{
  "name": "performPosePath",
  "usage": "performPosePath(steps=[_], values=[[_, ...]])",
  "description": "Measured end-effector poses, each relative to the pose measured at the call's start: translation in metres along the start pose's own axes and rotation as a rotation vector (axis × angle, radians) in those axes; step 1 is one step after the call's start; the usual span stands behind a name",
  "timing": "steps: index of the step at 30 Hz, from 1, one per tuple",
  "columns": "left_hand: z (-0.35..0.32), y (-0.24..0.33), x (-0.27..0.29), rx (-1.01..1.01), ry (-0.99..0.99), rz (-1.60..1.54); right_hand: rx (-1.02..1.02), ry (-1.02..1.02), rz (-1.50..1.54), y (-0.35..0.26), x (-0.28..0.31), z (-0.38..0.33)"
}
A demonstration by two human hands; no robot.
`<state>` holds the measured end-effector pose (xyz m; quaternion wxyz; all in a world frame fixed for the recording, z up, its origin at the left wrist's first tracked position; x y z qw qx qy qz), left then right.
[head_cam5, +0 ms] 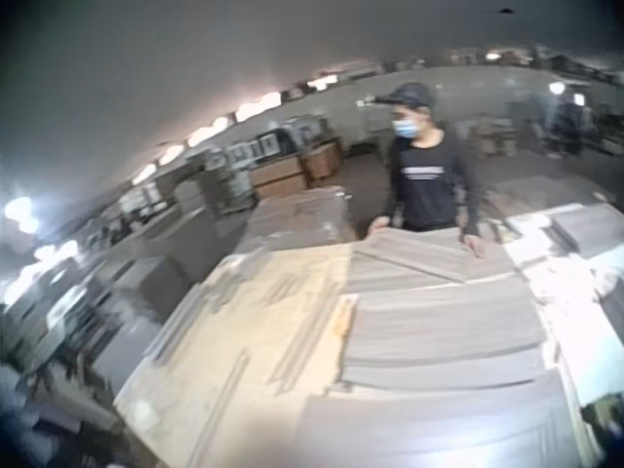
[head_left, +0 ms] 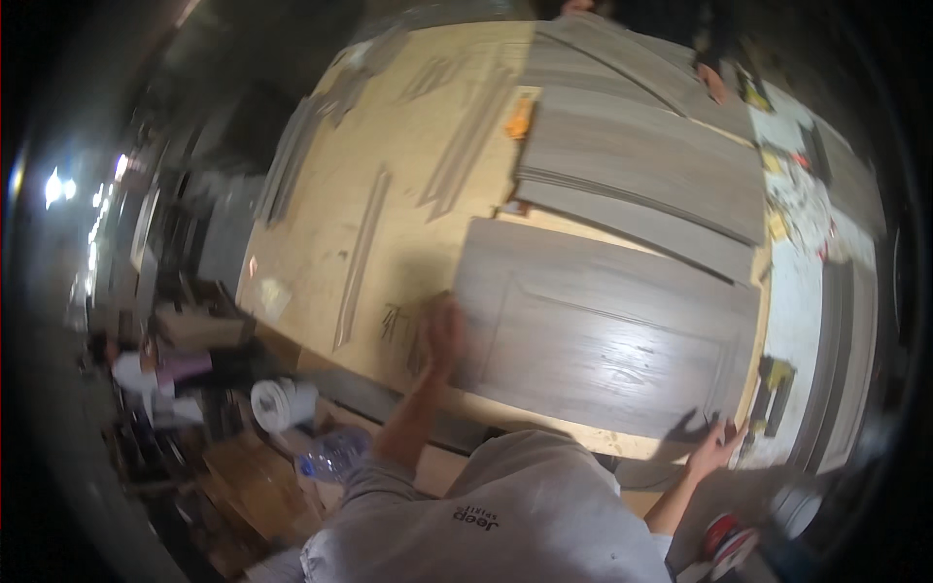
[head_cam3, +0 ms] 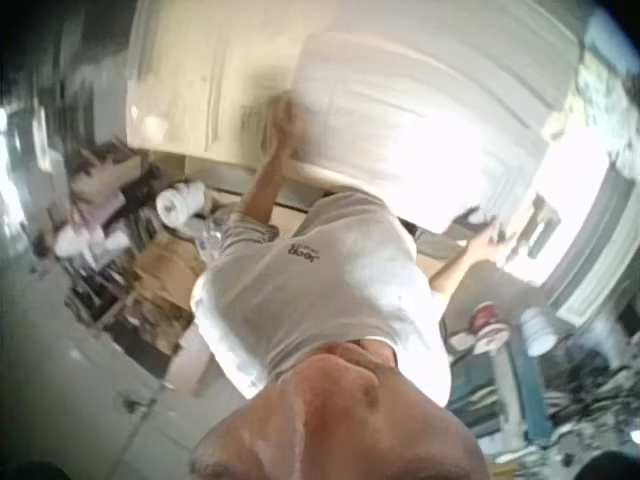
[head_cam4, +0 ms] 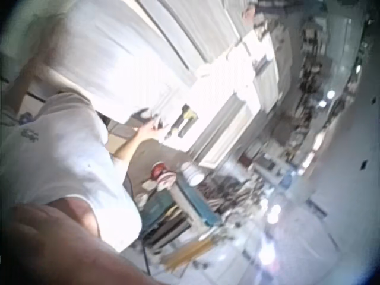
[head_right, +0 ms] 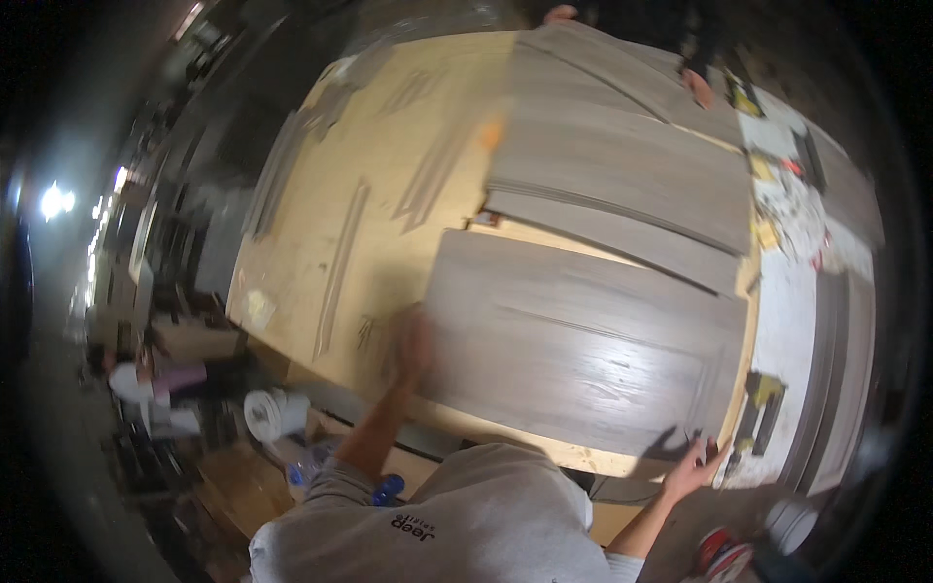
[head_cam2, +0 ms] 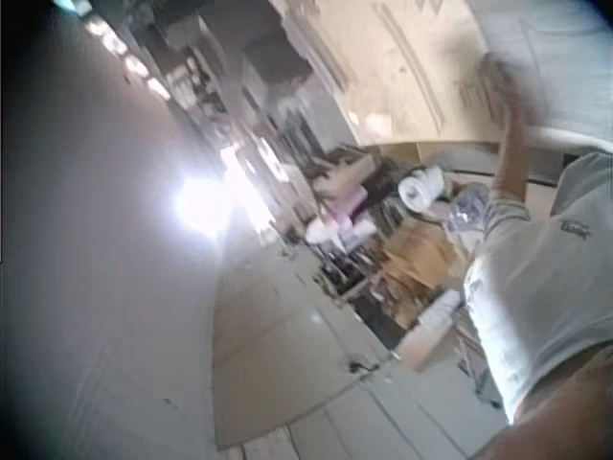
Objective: Assembling and finishing wooden furniture panels by applying glue and using a nail gun.
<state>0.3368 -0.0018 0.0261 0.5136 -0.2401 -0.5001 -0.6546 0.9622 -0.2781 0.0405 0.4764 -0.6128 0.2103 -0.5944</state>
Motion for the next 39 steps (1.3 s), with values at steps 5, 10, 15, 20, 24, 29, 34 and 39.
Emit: performPosePath(steps=[5,10,15,20,24,29,34,39], values=[[0.031,-0.208,0.119,0.343,0.052,0.373,0.078,0.003,0.129,-0.075,-0.023,0.004],[0.044,-0.309,0.106,0.543,-0.307,0.241,0.25,-0.059,0.286,-0.208,-0.072,-0.029],[0.048,-0.306,0.079,0.443,-0.428,0.047,0.517,-0.289,0.153,-0.308,-0.114,-0.116],[0.025,-0.272,0.066,0.302,-0.51,-0.434,0.967,-0.59,0.025,-0.347,-0.13,-0.194],[0.002,-0.149,0.099,0.203,-0.746,-0.598,0.588,-0.884,0.136,-0.303,-0.134,-0.217],[-0.064,0.034,0.092,0.062,-1.448,-0.688,0.037,-0.957,0.444,-0.254,-0.12,-0.219],[-0.097,0.124,0.071,-0.279,-1.761,-0.582,-0.475,-0.729,0.698,-0.18,-0.059,-0.195],[-0.098,0.217,0.068,-0.78,-1.227,-0.493,-0.722,-0.29,0.726,-0.11,-0.027,-0.192]])
Point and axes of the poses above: each hand's wrist, its own z-axis towards the middle knuckle, its own x-axis out of the back of the hand, y = z × x, the point moved 9 cm from there along z, towards the middle knuckle, and after that the axes turned 9 degrees about y, right-handed, at the moved point
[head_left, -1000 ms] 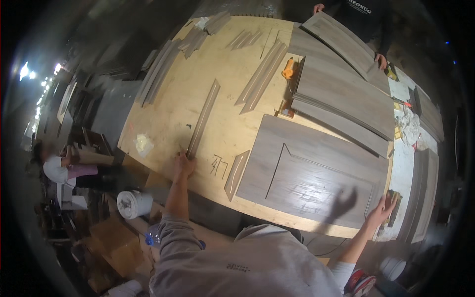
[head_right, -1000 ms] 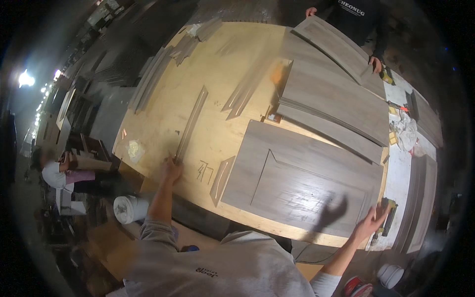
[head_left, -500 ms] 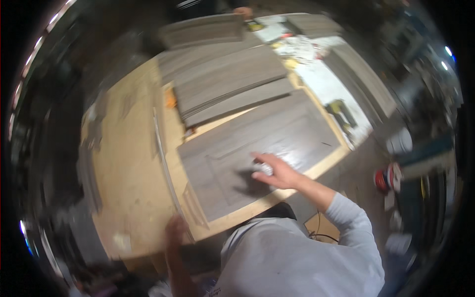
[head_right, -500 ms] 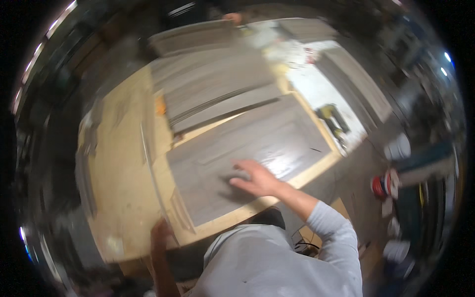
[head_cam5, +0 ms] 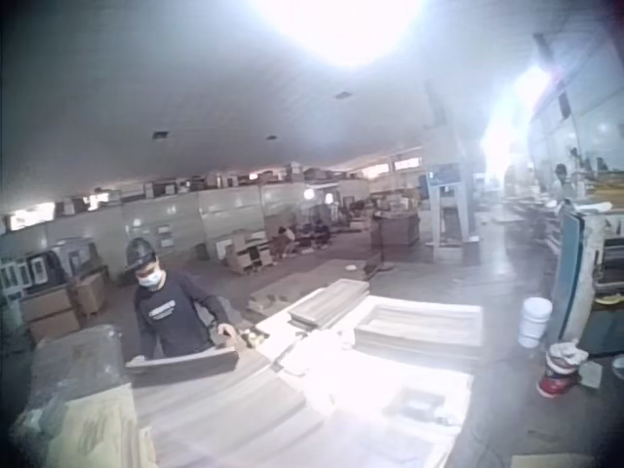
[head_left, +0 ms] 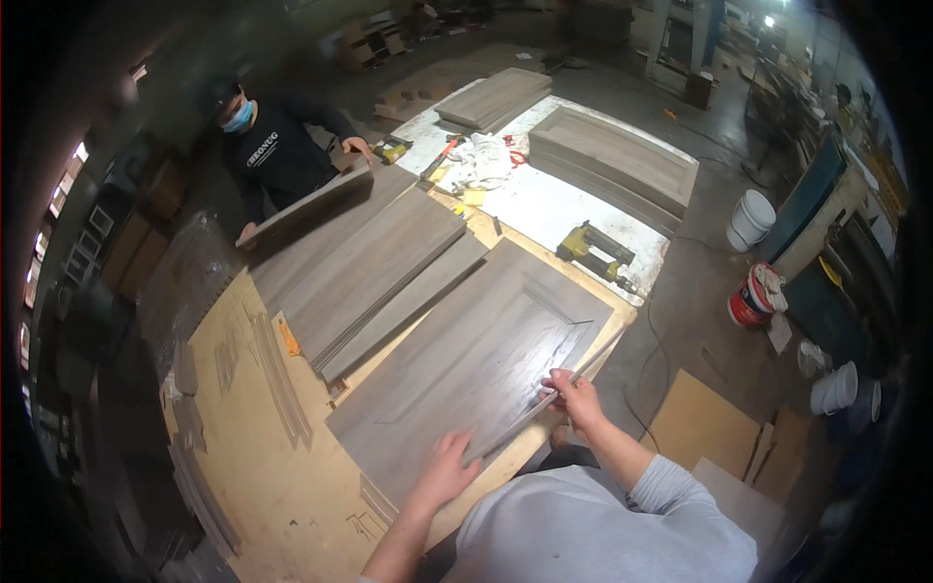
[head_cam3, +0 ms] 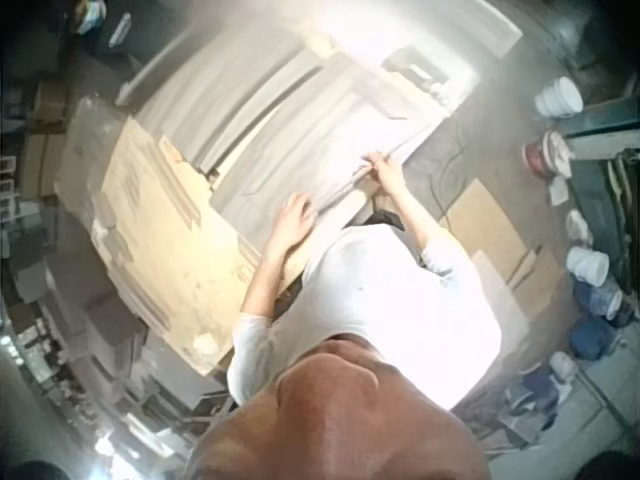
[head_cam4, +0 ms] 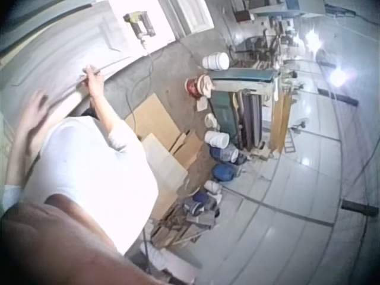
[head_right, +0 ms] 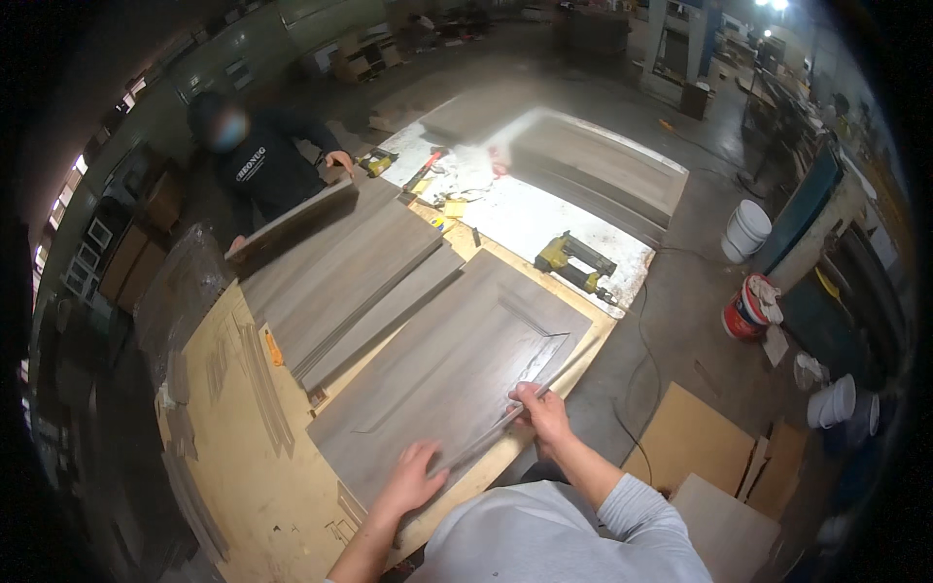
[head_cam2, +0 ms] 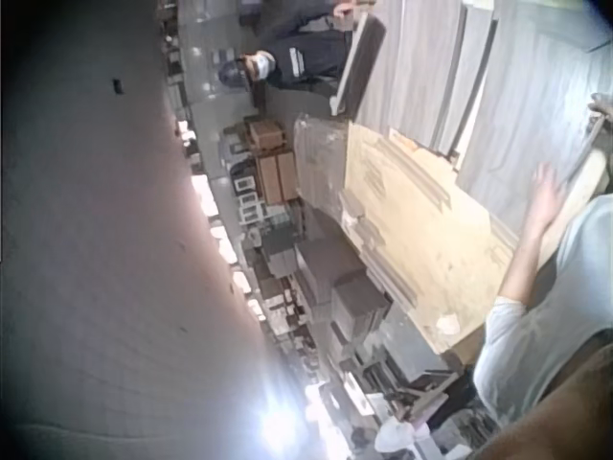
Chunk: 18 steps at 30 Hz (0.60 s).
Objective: Assembling and finishing wooden furniture panels by applying glue and using a nail gun.
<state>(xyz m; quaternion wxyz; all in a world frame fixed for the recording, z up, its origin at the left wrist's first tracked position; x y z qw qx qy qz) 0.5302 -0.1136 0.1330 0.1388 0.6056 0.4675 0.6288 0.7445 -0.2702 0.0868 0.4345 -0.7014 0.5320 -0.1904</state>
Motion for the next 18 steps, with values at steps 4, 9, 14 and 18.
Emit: performPosePath(steps=[4,9,14,18], values=[[0.049,0.067,-0.022,-0.438,0.316,0.588,-0.164,0.199,0.124,0.031,0.015,0.017],[0.084,0.073,-0.059,-0.626,0.355,0.827,-0.365,0.121,0.088,0.045,0.01,0.03],[0.1,0.058,-0.056,-0.51,0.357,0.632,-0.335,0.063,-0.134,0.032,0.026,0.051],[0.101,0.036,-0.059,-0.34,0.303,0.434,-0.02,-0.01,-0.66,0.018,0.078,0.1]])
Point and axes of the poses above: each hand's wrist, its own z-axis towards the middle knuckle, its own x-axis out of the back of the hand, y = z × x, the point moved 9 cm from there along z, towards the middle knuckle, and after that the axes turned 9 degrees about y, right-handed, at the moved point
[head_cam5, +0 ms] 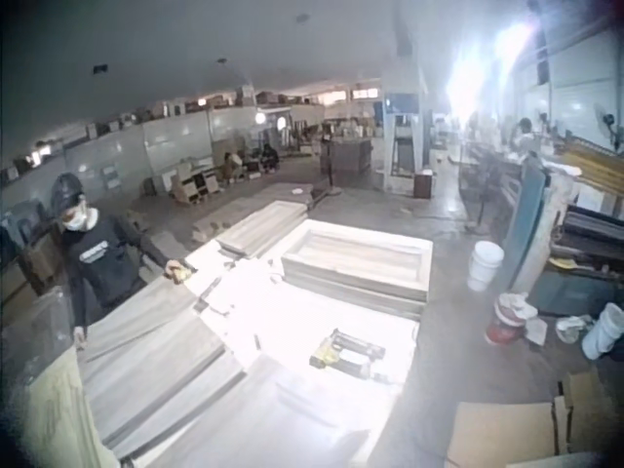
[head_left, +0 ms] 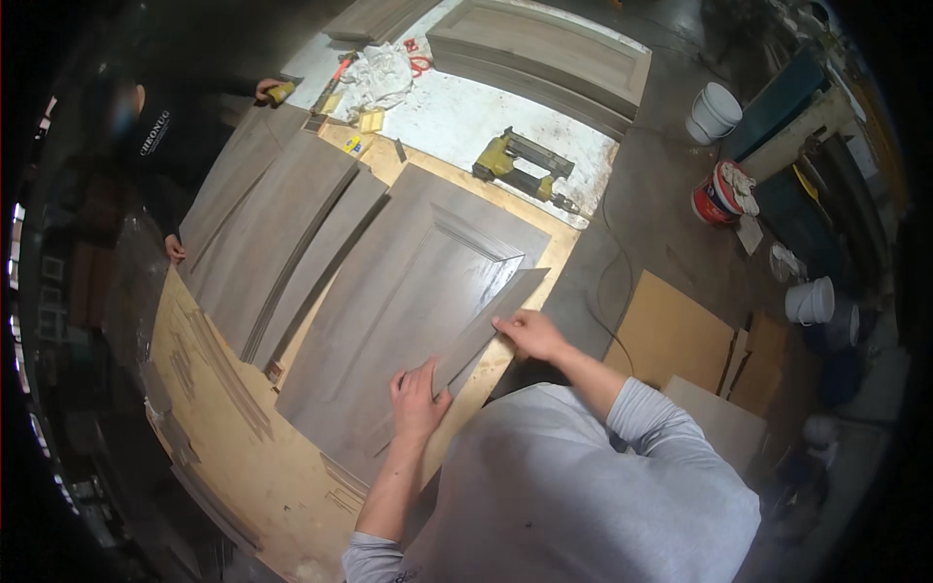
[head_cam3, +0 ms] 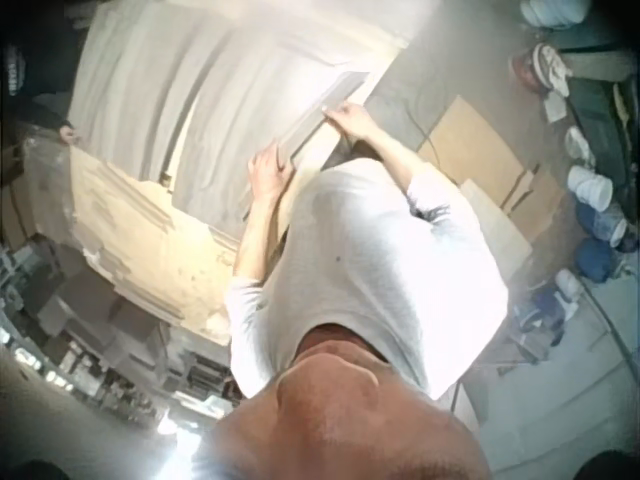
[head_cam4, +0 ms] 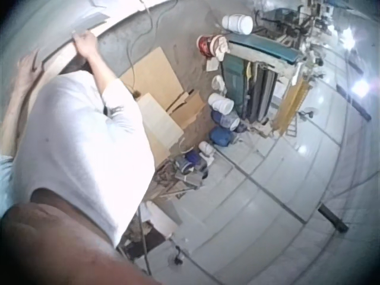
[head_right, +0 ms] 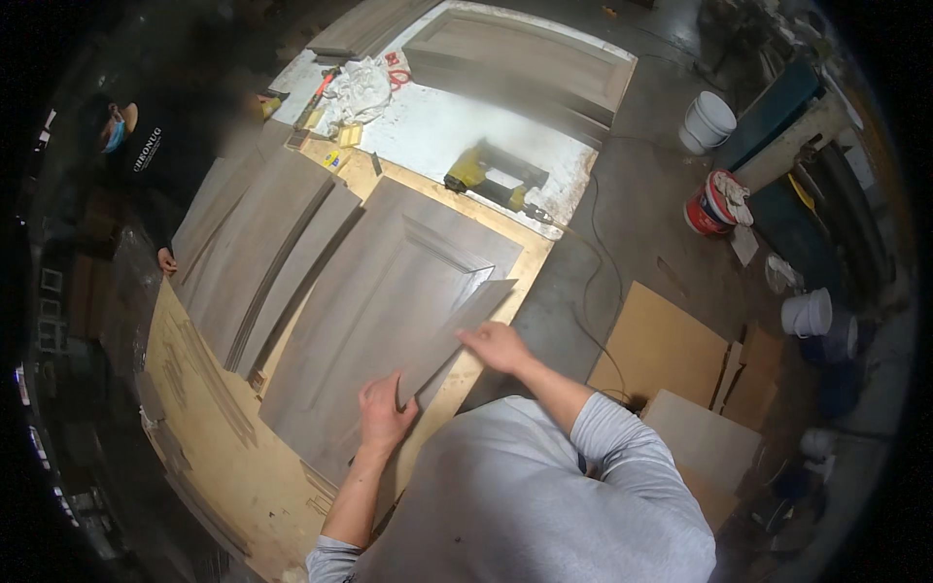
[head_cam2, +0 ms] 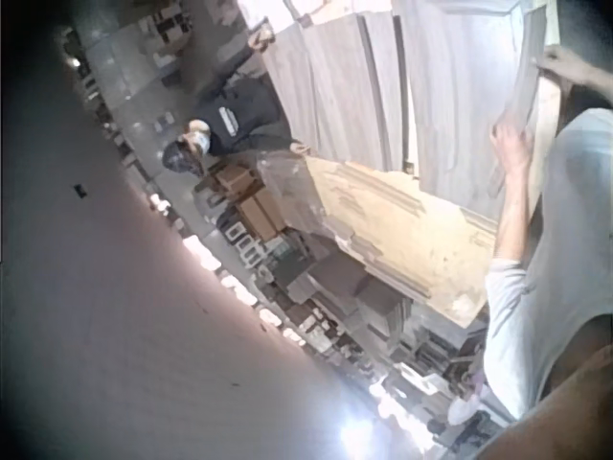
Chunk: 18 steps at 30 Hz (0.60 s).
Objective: Assembling and finishing wooden furniture panels by applying glue and using a nail gun.
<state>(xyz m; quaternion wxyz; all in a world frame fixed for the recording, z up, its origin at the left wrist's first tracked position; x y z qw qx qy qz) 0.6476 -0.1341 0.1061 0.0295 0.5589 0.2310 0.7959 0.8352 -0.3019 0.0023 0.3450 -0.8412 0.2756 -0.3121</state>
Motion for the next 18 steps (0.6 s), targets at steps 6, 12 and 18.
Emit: performPosePath(steps=[6,12,18], values=[[-0.012,-0.01,-0.019,0.251,-0.098,-0.186,0.079,0.085,-0.156,-0.01,0.052,0.039],[-0.023,-0.032,-0.035,0.514,-0.105,-0.198,-0.028,-0.021,-0.058,-0.019,0.044,0.057],[-0.019,-0.031,-0.044,0.426,-0.123,-0.058,0.009,-0.039,-0.177,-0.022,0.041,0.076]])
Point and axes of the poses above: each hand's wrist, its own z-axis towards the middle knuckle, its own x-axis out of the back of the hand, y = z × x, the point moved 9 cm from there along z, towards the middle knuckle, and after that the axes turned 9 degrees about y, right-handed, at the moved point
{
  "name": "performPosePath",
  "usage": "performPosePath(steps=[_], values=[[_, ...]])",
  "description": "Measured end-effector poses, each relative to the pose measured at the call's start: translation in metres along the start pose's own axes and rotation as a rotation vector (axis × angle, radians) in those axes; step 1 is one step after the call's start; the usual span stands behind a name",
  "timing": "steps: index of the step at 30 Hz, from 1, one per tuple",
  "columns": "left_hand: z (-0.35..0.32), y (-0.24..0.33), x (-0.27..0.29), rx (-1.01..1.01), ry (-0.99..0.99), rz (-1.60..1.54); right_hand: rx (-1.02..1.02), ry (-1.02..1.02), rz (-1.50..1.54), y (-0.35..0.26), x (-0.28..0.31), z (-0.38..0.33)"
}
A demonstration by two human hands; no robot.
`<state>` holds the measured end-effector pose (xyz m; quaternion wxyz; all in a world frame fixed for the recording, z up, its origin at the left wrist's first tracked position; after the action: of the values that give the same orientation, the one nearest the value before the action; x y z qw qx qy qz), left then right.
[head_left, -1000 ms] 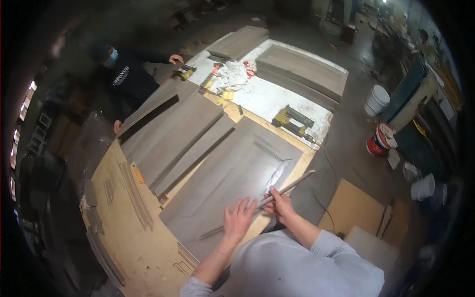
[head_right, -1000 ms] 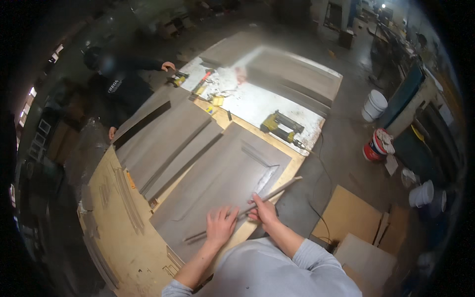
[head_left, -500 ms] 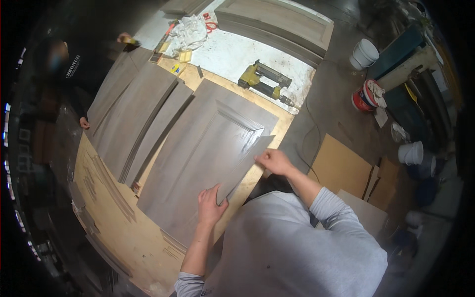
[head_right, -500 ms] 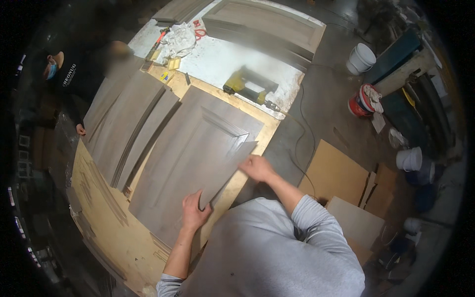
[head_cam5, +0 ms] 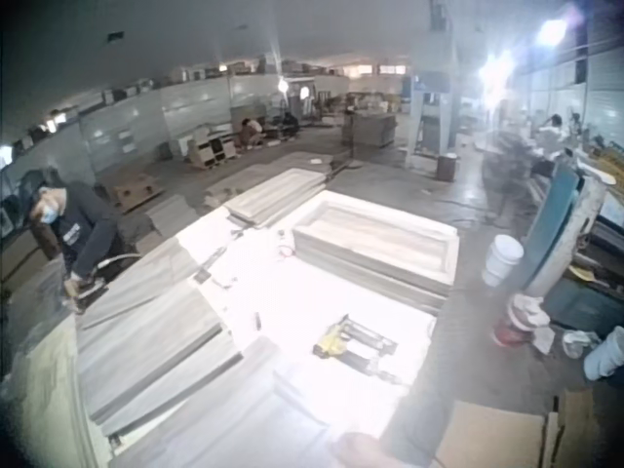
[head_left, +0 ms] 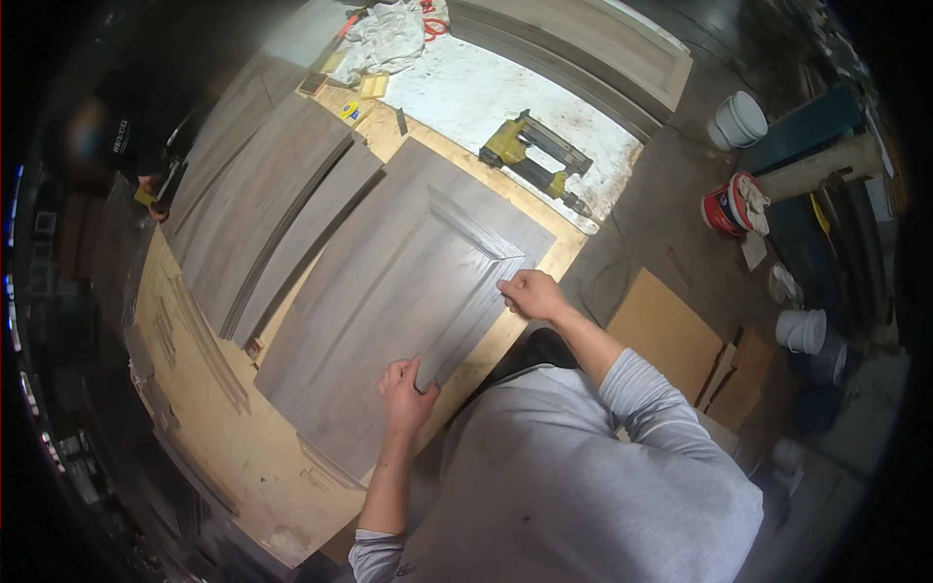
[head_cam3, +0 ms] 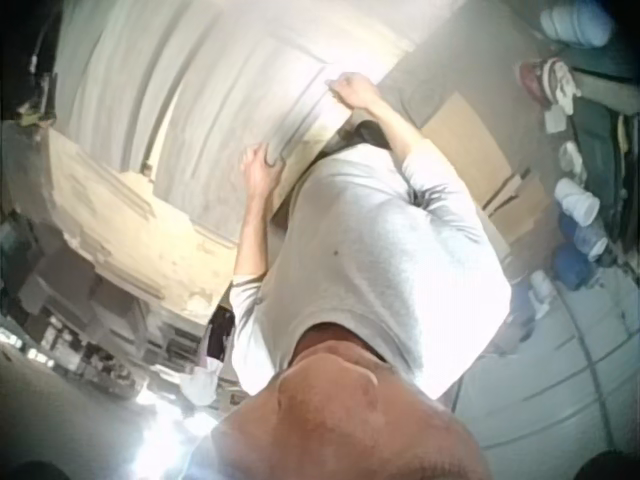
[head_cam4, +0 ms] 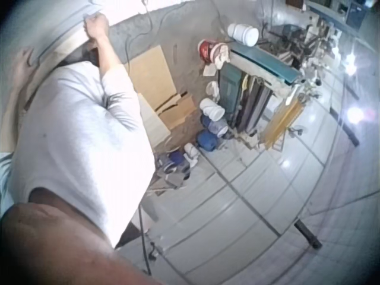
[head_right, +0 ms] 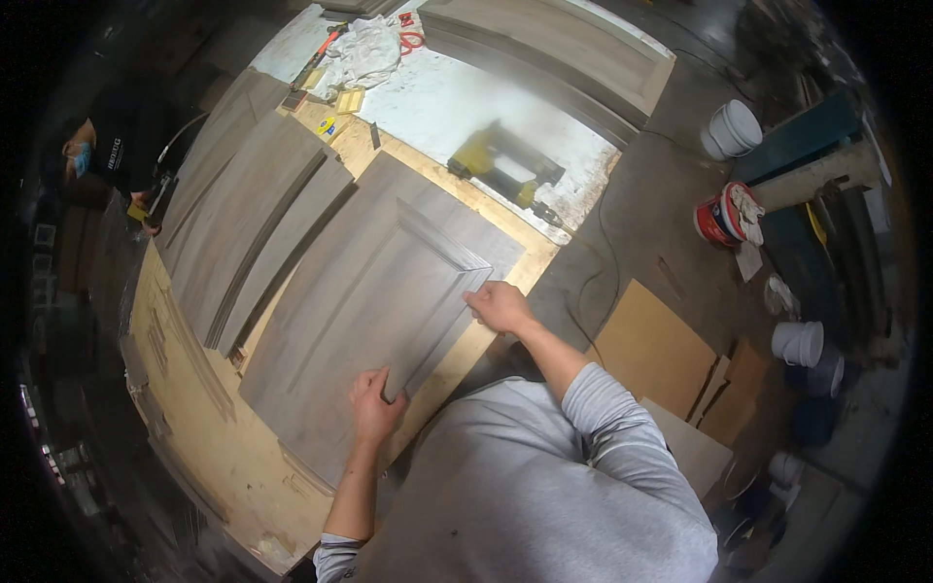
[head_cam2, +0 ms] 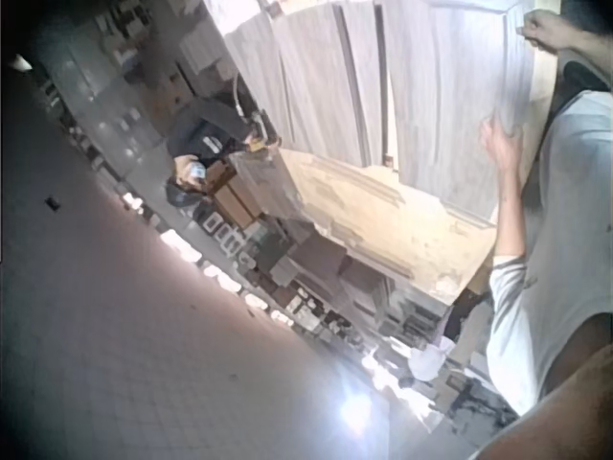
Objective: Assembling and finishing wooden furniture panels by applying glue and using a nail gun.
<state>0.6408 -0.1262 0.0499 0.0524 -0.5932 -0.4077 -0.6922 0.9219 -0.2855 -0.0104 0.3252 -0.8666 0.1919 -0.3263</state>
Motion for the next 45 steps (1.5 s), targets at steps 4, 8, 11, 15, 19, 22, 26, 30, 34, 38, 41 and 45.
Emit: performPosePath(steps=[4,8,11,15,19,22,26,30,34,38,41,45], values=[[0.001,0.002,-0.001,0.026,0.005,0.017,-0.017,-0.022,0.008,-0.006,0.004,0.001],[-0.001,0.003,-0.003,-0.009,0.03,0.046,-0.027,-0.043,-0.053,-0.006,0.005,0.002],[-0.002,0.005,-0.002,-0.046,0.055,0.076,-0.035,-0.05,-0.073,-0.005,0.002,0.005],[-0.005,0.01,0.001,-0.075,0.084,0.099,-0.025,-0.054,-0.078,-0.006,0.001,0.005],[-0.004,0.013,0.002,-0.1,0.057,0.123,-0.045,-0.052,-0.024,-0.003,0.0,0.007],[-0.005,0.011,0.0,-0.086,0.048,0.147,-0.056,-0.048,0.011,0.003,-0.001,0.01],[-0.006,0.016,0.001,-0.09,0.132,0.195,-0.052,-0.044,0.054,0.01,-0.004,0.018],[-0.012,0.008,-0.003,-0.098,0.156,0.172,-0.072,-0.044,0.117,0.0,-0.004,0.014],[-0.014,0.004,0.004,-0.04,0.165,0.183,-0.08,-0.126,0.077,-0.006,-0.016,0.015],[-0.012,0.003,-0.009,-0.015,0.033,0.245,-0.085,-0.082,0.144,0.013,-0.016,0.022],[-0.024,0.006,0.011,0.015,0.163,0.015,-0.055,0.049,0.117,0.001,-0.005,0.002],[-0.08,-0.053,0.086,0.247,0.491,0.004,0.17,0.197,0.179,0.012,0.009,-0.008]])
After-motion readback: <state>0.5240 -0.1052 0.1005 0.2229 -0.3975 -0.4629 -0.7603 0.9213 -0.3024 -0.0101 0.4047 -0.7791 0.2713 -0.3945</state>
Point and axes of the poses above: each hand's wrist, its own z-axis towards the middle knuckle, its own x-axis out of the back of the hand, y = z × x, the point moved 9 cm from there along z, towards the middle knuckle, and after that the axes turned 9 degrees about y, right-handed, at the moved point
